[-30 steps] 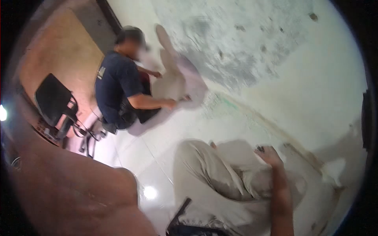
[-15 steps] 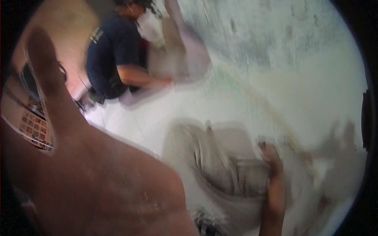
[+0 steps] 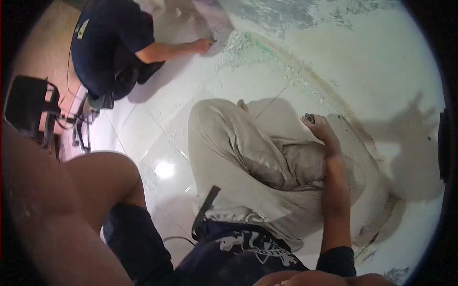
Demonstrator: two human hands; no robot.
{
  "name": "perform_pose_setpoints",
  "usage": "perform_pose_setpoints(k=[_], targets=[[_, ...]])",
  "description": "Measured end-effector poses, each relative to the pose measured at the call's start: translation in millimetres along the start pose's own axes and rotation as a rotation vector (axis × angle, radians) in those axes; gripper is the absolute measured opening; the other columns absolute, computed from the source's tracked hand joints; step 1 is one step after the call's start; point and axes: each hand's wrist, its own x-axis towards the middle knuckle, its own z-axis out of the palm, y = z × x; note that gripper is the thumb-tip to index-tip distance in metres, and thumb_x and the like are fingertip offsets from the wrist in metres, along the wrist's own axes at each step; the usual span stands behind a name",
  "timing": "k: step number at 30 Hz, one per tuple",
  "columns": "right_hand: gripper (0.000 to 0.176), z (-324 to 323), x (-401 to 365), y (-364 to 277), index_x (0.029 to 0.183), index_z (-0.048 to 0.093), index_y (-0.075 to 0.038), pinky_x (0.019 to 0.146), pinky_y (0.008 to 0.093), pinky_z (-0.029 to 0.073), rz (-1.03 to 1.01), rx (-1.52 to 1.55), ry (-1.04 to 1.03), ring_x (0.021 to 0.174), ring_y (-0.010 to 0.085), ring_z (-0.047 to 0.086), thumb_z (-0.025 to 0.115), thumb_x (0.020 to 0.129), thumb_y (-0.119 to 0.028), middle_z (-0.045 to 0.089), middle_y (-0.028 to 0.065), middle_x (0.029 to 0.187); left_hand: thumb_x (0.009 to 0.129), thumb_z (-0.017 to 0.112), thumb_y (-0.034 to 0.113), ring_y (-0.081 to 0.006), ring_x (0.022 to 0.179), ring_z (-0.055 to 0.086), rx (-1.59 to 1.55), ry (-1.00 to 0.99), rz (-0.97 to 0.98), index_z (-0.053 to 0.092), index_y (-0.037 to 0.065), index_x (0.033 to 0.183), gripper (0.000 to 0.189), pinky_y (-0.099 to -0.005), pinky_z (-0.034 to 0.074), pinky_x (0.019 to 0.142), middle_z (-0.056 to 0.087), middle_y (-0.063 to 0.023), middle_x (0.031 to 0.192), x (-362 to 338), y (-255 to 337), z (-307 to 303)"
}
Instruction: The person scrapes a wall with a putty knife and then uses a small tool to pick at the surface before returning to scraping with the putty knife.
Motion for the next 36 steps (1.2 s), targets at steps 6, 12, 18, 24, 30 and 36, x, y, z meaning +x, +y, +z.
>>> perform_pose_setpoints(k=[6,12,18,24,30,36], targets=[[0.047,12,0,24,0.094,0.064,0.005,0.073,0.0424,0.048,0.007,0.029,0.088,0.078,0.0318,0.064,0.064,0.09,-0.042,0.065,0.0251,0.085,0.085,0.063,0.005,-0.023,0.104,0.058,-0.107,0.054,-0.021,0.057,0.001,0.115,0.031,-0.0358,0.047,0.09,0.062,-0.0132,0.111,-43,-38,29],[0.055,20,-8,14,0.099,0.065,-0.001,0.081,0.0455,0.049,-0.027,0.031,0.065,0.089,0.039,0.063,0.061,0.087,-0.055,0.067,0.0217,0.094,0.085,0.063,0.005,-0.0232,0.103,0.058,-0.191,0.197,-0.095,0.057,0.001,0.115,0.031,-0.036,0.047,0.09,0.062,-0.0132,0.11,-67,-66,75],[0.044,23,3,37,0.094,0.066,0.001,0.074,0.0411,0.053,-0.217,0.053,0.171,0.083,0.0303,0.068,0.066,0.089,-0.043,0.068,0.0203,0.091,0.084,0.063,0.004,-0.0235,0.102,0.058,-0.29,0.072,-0.174,0.058,0.001,0.114,0.03,-0.0363,0.047,0.089,0.062,-0.0131,0.109,-88,-72,119],[0.059,2,18,16,0.086,0.064,0.004,0.066,0.044,0.045,-0.057,-0.044,0.033,0.068,0.0316,0.059,0.059,0.089,-0.054,0.063,0.0238,0.077,0.084,0.064,0.004,-0.0237,0.102,0.058,-0.263,-0.003,-0.262,0.058,0.002,0.113,0.029,-0.0366,0.047,0.089,0.062,-0.0131,0.107,-126,-76,122],[0.056,-2,16,6,0.085,0.063,0.004,0.068,0.0451,0.047,-0.009,0.008,0.022,0.072,0.0372,0.061,0.062,0.088,-0.051,0.063,0.0252,0.077,0.083,0.064,0.004,-0.0239,0.101,0.058,-0.298,0.086,-0.246,0.058,0.002,0.112,0.029,-0.0369,0.047,0.088,0.062,-0.0131,0.106,-134,-87,146],[0.057,-13,15,0,0.091,0.065,-0.002,0.08,0.0458,0.049,0.113,-0.025,-0.125,0.09,0.0395,0.065,0.061,0.086,-0.059,0.068,0.0218,0.091,0.083,0.064,0.004,-0.0242,0.1,0.058,-0.354,0.19,-0.203,0.059,0.002,0.111,0.028,-0.0371,0.048,0.088,0.063,-0.013,0.105,-132,-109,147]])
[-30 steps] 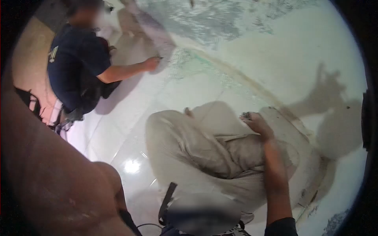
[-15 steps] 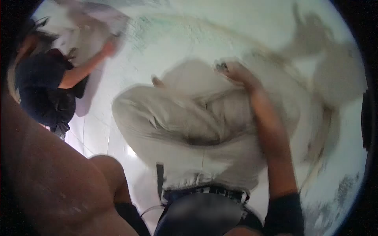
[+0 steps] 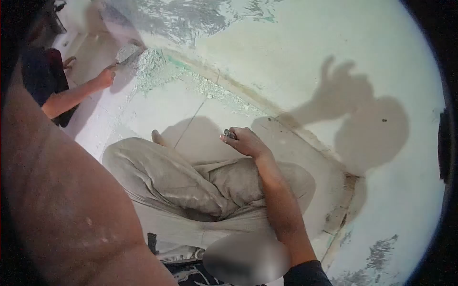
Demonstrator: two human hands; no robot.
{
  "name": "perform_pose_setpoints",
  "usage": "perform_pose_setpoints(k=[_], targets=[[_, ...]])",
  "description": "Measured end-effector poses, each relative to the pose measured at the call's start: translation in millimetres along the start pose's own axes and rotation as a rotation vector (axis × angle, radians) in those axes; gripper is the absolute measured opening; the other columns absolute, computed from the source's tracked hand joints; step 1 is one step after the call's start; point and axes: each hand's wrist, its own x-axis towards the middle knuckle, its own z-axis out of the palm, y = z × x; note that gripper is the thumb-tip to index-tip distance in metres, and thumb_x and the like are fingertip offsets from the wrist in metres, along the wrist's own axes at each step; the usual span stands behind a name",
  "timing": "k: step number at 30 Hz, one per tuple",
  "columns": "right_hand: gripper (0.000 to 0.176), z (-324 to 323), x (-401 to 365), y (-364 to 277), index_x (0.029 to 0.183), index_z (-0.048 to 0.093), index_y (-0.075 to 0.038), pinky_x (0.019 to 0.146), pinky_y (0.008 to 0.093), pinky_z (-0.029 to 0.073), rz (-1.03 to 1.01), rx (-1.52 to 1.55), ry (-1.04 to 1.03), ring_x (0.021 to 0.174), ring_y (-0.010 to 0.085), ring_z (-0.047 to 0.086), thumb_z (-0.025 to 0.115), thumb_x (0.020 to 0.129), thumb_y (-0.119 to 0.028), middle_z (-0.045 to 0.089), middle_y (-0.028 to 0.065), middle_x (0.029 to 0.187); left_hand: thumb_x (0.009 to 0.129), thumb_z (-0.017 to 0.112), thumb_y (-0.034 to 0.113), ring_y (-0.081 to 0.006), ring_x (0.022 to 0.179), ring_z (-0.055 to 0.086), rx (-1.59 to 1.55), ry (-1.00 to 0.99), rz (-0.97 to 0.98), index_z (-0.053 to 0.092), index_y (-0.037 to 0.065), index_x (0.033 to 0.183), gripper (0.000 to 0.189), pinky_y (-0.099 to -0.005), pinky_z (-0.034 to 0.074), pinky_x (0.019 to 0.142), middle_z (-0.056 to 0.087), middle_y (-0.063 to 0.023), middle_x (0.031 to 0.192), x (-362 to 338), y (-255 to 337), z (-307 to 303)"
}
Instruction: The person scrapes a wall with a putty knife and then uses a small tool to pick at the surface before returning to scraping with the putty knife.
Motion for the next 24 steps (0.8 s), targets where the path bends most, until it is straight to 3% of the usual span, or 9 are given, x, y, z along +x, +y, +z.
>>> perform_pose_setpoints(k=[3,5,10,17,18,19,20,22,24], targets=[[0.058,16,6,15,0.091,0.064,-0.001,0.077,0.0434,0.049,-0.18,0.14,0.133,0.083,0.0367,0.066,0.059,0.088,-0.059,0.068,0.0198,0.088,0.083,0.064,0.004,-0.0243,0.1,0.058,0.015,0.019,-0.037,0.059,0.002,0.11,0.028,-0.0373,0.048,0.088,0.063,-0.013,0.105,-6,5,-14],[0.055,3,0,-2,0.09,0.062,0.0,0.07,0.0431,0.046,0.07,0.027,-0.009,0.071,0.0327,0.059,0.059,0.09,-0.054,0.064,0.0209,0.08,0.083,0.064,0.004,-0.0244,0.1,0.058,0.033,0.036,-0.063,0.059,0.002,0.11,0.028,-0.0374,0.048,0.087,0.063,-0.013,0.104,-17,17,-28],[0.054,16,6,9,0.091,0.06,0.003,0.071,0.0431,0.045,-0.034,0.085,0.11,0.074,0.0273,0.059,0.06,0.091,-0.051,0.062,0.0208,0.077,0.082,0.064,0.004,-0.0246,0.099,0.058,0.117,0.124,-0.019,0.059,0.002,0.109,0.027,-0.0376,0.048,0.087,0.063,-0.0129,0.103,-17,12,-68],[0.047,22,16,16,0.096,0.06,0.003,0.075,0.0412,0.045,0.083,-0.047,0.047,0.077,0.0269,0.058,0.059,0.093,-0.044,0.062,0.0188,0.081,0.082,0.064,0.004,-0.0249,0.098,0.058,0.398,0.386,-0.344,0.06,0.003,0.108,0.027,-0.0379,0.048,0.087,0.063,-0.0129,0.102,-24,-121,-113],[0.047,23,15,15,0.094,0.06,0.003,0.075,0.0404,0.045,0.13,-0.014,0.045,0.075,0.0248,0.056,0.059,0.093,-0.044,0.06,0.0171,0.079,0.079,0.062,0.002,-0.025,0.1,0.058,0.75,0.031,-0.365,0.058,0.002,0.11,0.031,-0.0364,0.047,0.086,0.063,-0.012,0.105,-47,-137,-122],[0.047,16,12,6,0.09,0.056,0.003,0.072,0.0387,0.044,0.149,0.067,-0.004,0.072,0.0228,0.051,0.058,0.094,-0.044,0.054,0.0136,0.074,0.089,0.055,0.034,-0.0305,0.109,0.06,0.713,0.033,-0.579,0.052,0.006,0.129,0.049,-0.0375,0.046,0.099,0.059,-0.0176,0.121,-63,-139,-94],[0.047,16,11,3,0.09,0.056,0.003,0.072,0.0387,0.044,0.15,0.053,0.0,0.072,0.0228,0.051,0.058,0.094,-0.044,0.054,0.0136,0.074,0.085,0.065,0.022,-0.0306,0.094,0.063,0.681,-0.109,-0.644,0.057,0.005,0.117,0.038,-0.0399,0.047,0.088,0.065,-0.013,0.11,-73,-149,-83],[0.045,17,13,15,0.088,0.054,0.003,0.068,0.0384,0.043,0.087,0.074,0.087,0.069,0.0226,0.051,0.056,0.095,-0.042,0.052,0.012,0.07,0.085,0.064,0.034,-0.0324,0.106,0.062,0.821,-0.659,-0.982,0.058,0.007,0.119,0.044,-0.0444,0.047,0.093,0.064,-0.0135,0.116,-92,-144,-61],[0.048,16,14,34,0.078,0.05,-0.001,0.057,0.0324,0.037,0.055,0.154,0.258,0.059,0.017,0.044,0.051,0.098,-0.045,0.045,0.0065,0.061,0.084,0.062,0.038,-0.0335,0.113,0.06,0.629,-1.24,-1.199,0.057,0.007,0.123,0.05,-0.0461,0.046,0.097,0.063,-0.0146,0.119,-102,-151,-56]])
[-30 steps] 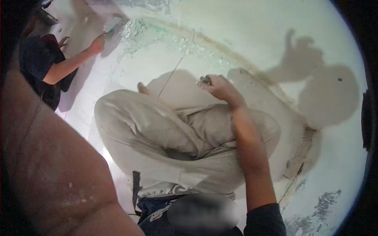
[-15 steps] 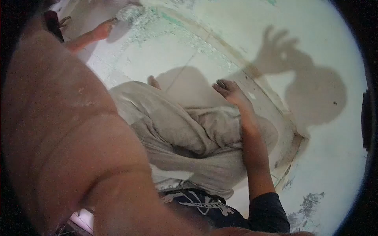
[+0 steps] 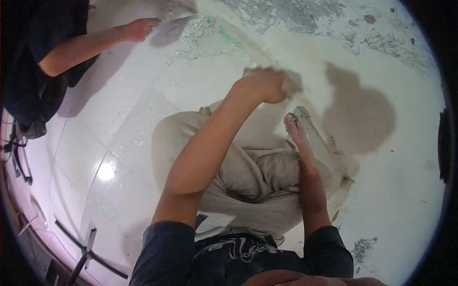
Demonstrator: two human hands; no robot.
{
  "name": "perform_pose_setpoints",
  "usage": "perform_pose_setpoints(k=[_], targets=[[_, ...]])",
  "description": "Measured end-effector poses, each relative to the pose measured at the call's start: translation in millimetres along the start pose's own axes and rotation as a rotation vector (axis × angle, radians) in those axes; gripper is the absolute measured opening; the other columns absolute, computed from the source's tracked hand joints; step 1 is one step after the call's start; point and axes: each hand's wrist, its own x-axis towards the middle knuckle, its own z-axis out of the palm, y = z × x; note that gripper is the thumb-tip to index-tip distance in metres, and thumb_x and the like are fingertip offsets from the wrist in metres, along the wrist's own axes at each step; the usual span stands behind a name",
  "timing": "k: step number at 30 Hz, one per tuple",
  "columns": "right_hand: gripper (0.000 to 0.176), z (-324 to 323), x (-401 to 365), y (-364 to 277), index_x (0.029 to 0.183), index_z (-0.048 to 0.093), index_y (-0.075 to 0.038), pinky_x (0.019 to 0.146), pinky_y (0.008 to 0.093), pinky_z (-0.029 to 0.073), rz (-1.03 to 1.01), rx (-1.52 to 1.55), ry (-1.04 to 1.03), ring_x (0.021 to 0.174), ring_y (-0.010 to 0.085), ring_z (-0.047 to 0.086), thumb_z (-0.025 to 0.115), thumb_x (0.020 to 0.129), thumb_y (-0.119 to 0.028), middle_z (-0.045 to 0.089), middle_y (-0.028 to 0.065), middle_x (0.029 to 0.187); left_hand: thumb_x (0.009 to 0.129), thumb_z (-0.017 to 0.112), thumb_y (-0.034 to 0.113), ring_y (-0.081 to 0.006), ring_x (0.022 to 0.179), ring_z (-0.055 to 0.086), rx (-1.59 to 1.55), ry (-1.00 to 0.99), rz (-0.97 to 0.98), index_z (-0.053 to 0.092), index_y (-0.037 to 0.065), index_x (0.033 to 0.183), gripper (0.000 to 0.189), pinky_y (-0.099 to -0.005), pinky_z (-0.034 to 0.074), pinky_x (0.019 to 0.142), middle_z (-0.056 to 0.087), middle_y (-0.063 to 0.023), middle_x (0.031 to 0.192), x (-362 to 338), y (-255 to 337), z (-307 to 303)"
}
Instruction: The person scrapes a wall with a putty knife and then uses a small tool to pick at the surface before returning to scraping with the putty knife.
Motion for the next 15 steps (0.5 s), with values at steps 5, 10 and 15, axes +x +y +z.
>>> perform_pose_setpoints(k=[5,10,15], targets=[[0.061,-45,29,-53,0.07,0.044,-0.011,0.048,0.0264,0.022,-0.285,0.757,0.283,0.052,0.01,0.03,0.046,0.089,-0.069,0.036,-0.0014,0.059,0.085,0.058,0.028,-0.033,0.115,0.06,0.128,-0.308,-0.157,0.058,0.007,0.124,0.044,-0.0512,0.046,0.095,0.061,-0.0161,0.124,24,-8,35],[0.063,-79,71,-152,0.072,0.046,-0.006,0.048,0.0301,0.02,-0.664,0.989,0.33,0.052,0.0146,0.029,0.052,0.081,-0.067,0.033,0.0017,0.059,0.085,0.057,0.024,-0.0305,0.117,0.058,0.047,-0.338,-0.095,0.058,0.009,0.123,0.041,-0.0538,0.044,0.095,0.062,-0.0134,0.123,25,-3,50],[0.07,-66,113,-223,0.067,0.037,-0.008,0.05,0.0339,0.02,-0.786,0.768,0.187,0.05,0.0163,0.025,0.044,0.077,-0.076,0.029,0.0016,0.055,0.084,0.058,0.019,-0.0311,0.119,0.056,-0.018,-0.283,-0.053,0.06,0.01,0.124,0.042,-0.0576,0.038,0.098,0.059,-0.0126,0.127,23,2,47]])
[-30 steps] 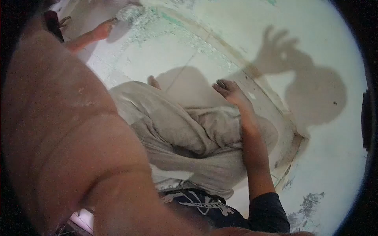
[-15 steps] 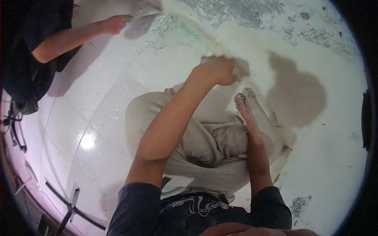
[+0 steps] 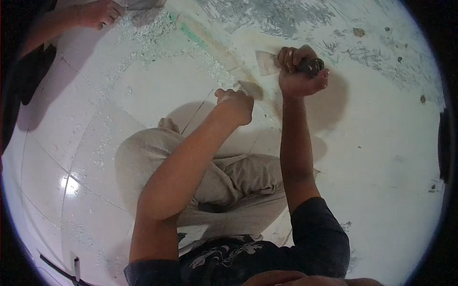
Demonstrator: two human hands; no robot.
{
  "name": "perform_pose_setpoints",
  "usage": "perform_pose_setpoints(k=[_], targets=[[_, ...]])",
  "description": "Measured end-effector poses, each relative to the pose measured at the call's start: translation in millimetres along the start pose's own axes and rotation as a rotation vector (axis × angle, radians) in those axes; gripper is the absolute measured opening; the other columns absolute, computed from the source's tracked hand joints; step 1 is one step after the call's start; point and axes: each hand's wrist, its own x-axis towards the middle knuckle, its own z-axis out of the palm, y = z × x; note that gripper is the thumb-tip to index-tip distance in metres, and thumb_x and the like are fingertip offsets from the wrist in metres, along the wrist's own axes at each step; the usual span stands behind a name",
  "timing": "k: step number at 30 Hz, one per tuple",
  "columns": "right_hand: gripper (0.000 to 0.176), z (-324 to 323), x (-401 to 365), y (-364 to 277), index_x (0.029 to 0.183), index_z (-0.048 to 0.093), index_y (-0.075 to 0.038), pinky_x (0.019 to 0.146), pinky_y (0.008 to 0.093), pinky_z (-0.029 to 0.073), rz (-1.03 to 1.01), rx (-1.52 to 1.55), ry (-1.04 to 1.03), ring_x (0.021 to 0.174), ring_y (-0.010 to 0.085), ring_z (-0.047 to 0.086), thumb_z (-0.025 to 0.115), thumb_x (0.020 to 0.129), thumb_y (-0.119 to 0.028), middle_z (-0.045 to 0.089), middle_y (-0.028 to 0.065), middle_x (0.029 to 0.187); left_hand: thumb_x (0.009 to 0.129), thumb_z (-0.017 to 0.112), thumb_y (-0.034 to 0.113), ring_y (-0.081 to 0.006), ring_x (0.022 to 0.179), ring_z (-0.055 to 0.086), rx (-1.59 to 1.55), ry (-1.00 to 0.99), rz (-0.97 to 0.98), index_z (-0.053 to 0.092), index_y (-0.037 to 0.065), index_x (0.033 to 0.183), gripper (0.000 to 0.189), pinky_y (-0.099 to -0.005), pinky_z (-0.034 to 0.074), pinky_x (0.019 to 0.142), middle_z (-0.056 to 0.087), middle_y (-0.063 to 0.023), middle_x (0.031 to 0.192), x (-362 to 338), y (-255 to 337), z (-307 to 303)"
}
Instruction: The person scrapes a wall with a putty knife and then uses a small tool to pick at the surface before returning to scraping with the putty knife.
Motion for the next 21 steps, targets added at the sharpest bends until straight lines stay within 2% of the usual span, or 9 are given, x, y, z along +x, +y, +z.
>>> perform_pose_setpoints(k=[3,5,6,8,10,12,16,20,21], targets=[[0.068,26,19,1,0.068,0.038,-0.006,0.052,0.0336,0.022,-0.079,-0.031,-0.102,0.053,0.0171,0.026,0.044,0.08,-0.072,0.028,0.0018,0.057,0.084,0.058,0.018,-0.0307,0.119,0.055,0.004,0.034,-0.028,0.06,0.011,0.124,0.041,-0.0589,0.035,0.1,0.059,-0.0113,0.126,3,1,5],[0.064,31,29,17,0.067,0.043,-0.002,0.049,0.0301,0.023,-0.359,-0.168,-0.03,0.051,0.0151,0.031,0.052,0.085,-0.062,0.038,0.0022,0.058,0.085,0.056,0.019,-0.0304,0.119,0.054,0.018,0.033,-0.042,0.059,0.011,0.123,0.039,-0.0569,0.034,0.1,0.06,-0.0109,0.123,7,1,9],[0.062,9,43,53,0.07,0.045,-0.001,0.048,0.0299,0.023,-0.363,-0.154,-0.092,0.052,0.0147,0.034,0.055,0.088,-0.059,0.042,0.0026,0.06,0.085,0.056,0.018,-0.0305,0.119,0.054,0.006,-0.003,-0.014,0.06,0.012,0.123,0.038,-0.057,0.034,0.101,0.06,-0.0114,0.123,8,2,9],[0.067,0,39,70,0.069,0.045,-0.001,0.047,0.0306,0.022,-0.268,-0.244,0.013,0.051,0.0143,0.032,0.052,0.087,-0.065,0.041,0.0028,0.06,0.085,0.057,0.016,-0.0309,0.118,0.055,-0.056,-0.013,0.043,0.062,0.01,0.12,0.036,-0.059,0.033,0.101,0.059,-0.014,0.122,2,2,3],[0.07,27,35,48,0.068,0.043,-0.002,0.047,0.0309,0.022,-0.258,-0.124,-0.042,0.051,0.0146,0.031,0.049,0.087,-0.069,0.04,0.0028,0.059,0.085,0.057,0.016,-0.0315,0.118,0.055,-0.042,0.021,0.035,0.061,0.009,0.12,0.036,-0.0597,0.033,0.101,0.059,-0.0149,0.121,4,4,2],[0.076,31,27,31,0.067,0.041,-0.002,0.046,0.0323,0.022,-0.402,-0.32,-0.197,0.05,0.0156,0.031,0.042,0.085,-0.076,0.038,0.0035,0.058,0.086,0.056,0.016,-0.0329,0.116,0.056,-0.028,0.03,0.054,0.061,0.006,0.12,0.036,-0.0613,0.032,0.101,0.06,-0.0167,0.119,2,4,5],[0.082,41,31,27,0.066,0.041,-0.001,0.044,0.0312,0.024,-0.435,-0.687,-0.337,0.047,0.016,0.033,0.035,0.084,-0.081,0.034,0.0036,0.056,0.086,0.056,0.016,-0.0331,0.115,0.056,-0.011,0.101,0.076,0.06,0.007,0.121,0.036,-0.0596,0.033,0.1,0.061,-0.0164,0.118,3,5,6],[0.083,41,21,29,0.064,0.039,-0.002,0.044,0.0306,0.024,-0.416,-0.747,-0.171,0.047,0.0166,0.034,0.033,0.084,-0.082,0.034,0.0039,0.056,0.085,0.057,0.015,-0.0315,0.115,0.056,-0.007,0.017,0.05,0.06,0.008,0.122,0.037,-0.056,0.035,0.097,0.061,-0.0135,0.12,-3,10,11],[0.083,39,21,24,0.064,0.039,-0.002,0.044,0.0306,0.023,-0.431,-0.701,-0.206,0.047,0.0163,0.034,0.033,0.083,-0.083,0.034,0.0039,0.055,0.085,0.057,0.016,-0.0315,0.116,0.055,-0.015,-0.016,0.053,0.059,0.008,0.123,0.039,-0.0567,0.034,0.098,0.061,-0.0134,0.121,-2,9,8]])
